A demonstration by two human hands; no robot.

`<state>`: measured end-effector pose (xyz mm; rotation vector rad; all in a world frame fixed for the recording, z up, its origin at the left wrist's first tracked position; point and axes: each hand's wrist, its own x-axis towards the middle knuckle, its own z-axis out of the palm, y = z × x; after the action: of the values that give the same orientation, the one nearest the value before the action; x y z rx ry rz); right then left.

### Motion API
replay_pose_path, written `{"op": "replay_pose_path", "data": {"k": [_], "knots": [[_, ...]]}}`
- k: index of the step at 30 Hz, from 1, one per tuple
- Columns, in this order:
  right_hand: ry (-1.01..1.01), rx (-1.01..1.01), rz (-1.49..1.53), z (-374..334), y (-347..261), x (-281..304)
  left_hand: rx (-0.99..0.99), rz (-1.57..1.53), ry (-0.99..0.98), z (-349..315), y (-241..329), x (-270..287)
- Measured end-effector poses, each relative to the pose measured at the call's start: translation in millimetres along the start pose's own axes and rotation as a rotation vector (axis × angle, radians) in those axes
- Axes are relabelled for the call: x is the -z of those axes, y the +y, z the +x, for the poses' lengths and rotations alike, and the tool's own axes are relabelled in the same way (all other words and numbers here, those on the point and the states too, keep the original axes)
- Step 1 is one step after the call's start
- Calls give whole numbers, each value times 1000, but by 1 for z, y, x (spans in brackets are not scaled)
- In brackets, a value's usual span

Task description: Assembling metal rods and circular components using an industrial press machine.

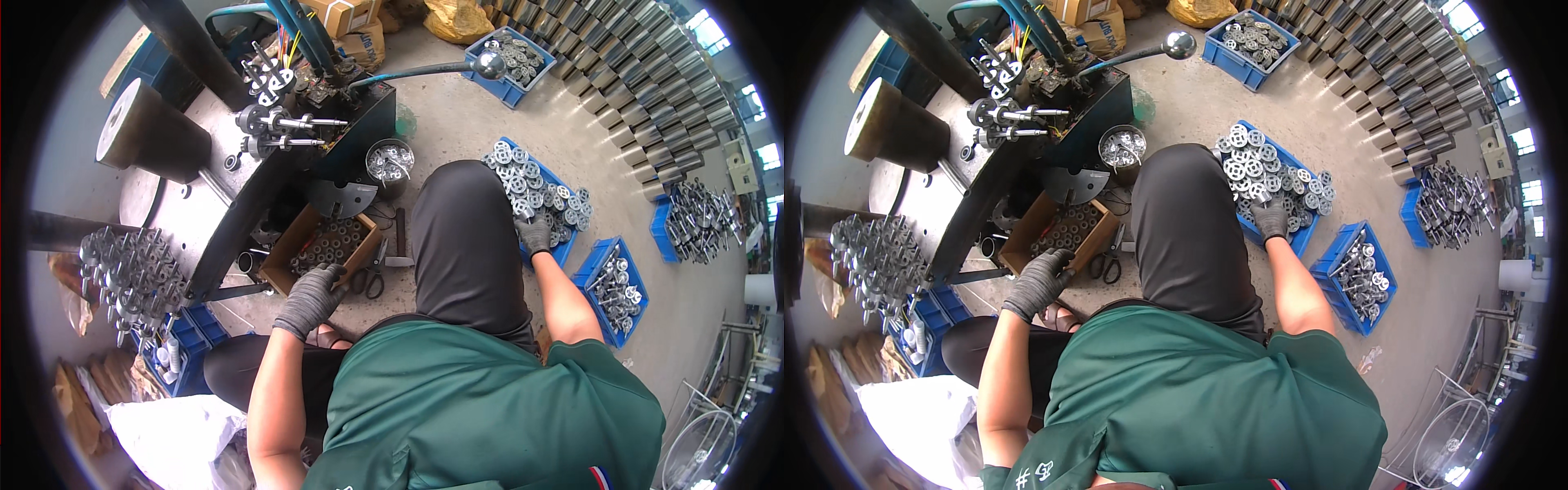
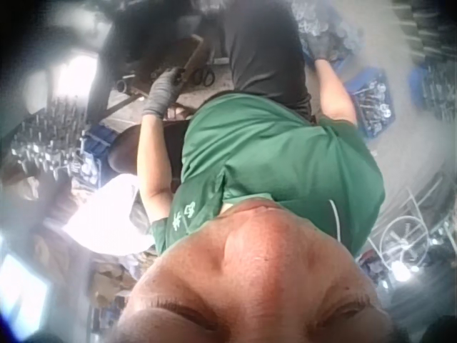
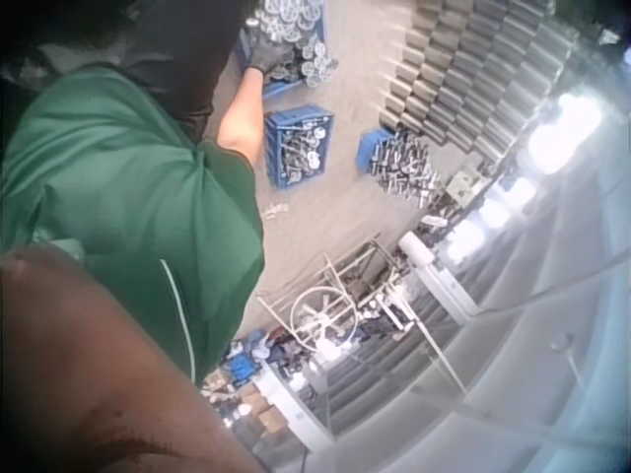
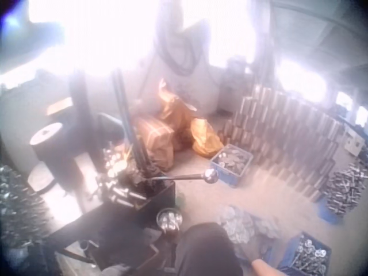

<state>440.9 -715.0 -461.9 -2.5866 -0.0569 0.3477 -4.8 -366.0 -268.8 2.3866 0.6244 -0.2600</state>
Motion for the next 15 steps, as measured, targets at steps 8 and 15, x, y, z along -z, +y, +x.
{"op": "replay_pose_path", "data": {"k": [8,15], "knots": [[60,39,-47,-7,-23,19,-24,61,16,3,2,1],[-128,-35,-371,22,-38,34,2,60,4,3,5,4]]}}
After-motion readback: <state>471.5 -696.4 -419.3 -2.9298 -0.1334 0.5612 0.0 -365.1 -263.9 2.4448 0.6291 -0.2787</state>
